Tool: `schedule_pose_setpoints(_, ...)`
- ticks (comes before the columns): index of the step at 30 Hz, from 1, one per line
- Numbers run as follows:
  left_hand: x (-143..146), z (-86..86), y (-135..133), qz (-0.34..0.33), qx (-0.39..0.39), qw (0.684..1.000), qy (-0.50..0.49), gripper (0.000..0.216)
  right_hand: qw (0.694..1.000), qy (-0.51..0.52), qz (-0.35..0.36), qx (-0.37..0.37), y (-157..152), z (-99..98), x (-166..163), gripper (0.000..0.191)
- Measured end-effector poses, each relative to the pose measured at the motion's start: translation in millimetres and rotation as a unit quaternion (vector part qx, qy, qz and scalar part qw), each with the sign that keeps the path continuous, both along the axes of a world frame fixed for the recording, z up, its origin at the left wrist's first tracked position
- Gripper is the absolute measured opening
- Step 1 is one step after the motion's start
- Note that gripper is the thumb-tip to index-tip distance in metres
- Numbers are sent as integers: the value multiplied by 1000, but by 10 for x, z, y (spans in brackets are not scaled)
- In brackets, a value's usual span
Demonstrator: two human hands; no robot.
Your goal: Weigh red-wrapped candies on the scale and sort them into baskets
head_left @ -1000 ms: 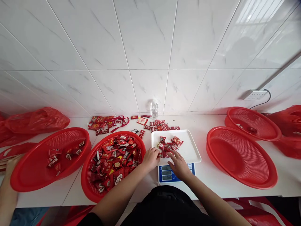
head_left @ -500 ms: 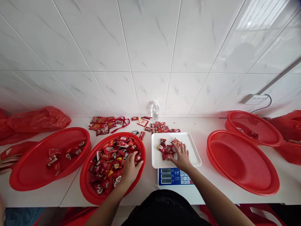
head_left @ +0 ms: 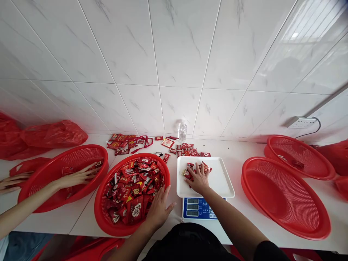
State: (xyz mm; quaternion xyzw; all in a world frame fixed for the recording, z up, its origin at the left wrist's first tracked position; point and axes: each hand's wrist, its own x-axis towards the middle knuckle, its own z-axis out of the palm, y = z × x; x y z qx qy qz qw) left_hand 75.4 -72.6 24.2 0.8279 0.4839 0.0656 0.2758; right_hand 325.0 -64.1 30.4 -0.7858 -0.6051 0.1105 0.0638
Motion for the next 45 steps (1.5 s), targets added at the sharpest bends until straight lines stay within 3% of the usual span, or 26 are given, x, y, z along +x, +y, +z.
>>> schedule_pose_setpoints(9,-3,-1,5,-5,-12,1000,19,68,988,33,39,149,-61,-35,112,34)
schedule_pose_setpoints(17,6,31,10,-5,-28,1000,1,68,979,108,-5,172,-49,-90,155,27)
schedule_pose_setpoints(21,20,84,10,-1,-44,999,-4,66,955,185,-64,221,-8,-53,210,34)
schedule_pose_setpoints(24,31,125,4,1,-52,999,2,65,919,256,-137,269,16,26,317,39)
schedule_pose_setpoints(28,39,145,-6,2,-44,999,-3,64,844,346,-248,327,-118,125,667,44)
schedule_pose_setpoints(33,36,99,4,3,-37,999,-16,64,719,429,-397,376,-711,151,1393,43)
schedule_pose_setpoints(38,33,21,32,-7,-25,999,-24,63,600,483,-509,384,-1396,153,2106,28)
schedule_pose_setpoints(41,39,19,41,-6,-22,999,-27,62,567,511,-530,369,-1649,167,2360,30)
schedule_pose_setpoints(45,48,40,45,-4,-26,999,-22,62,567,514,-529,366,-1769,194,2445,37)
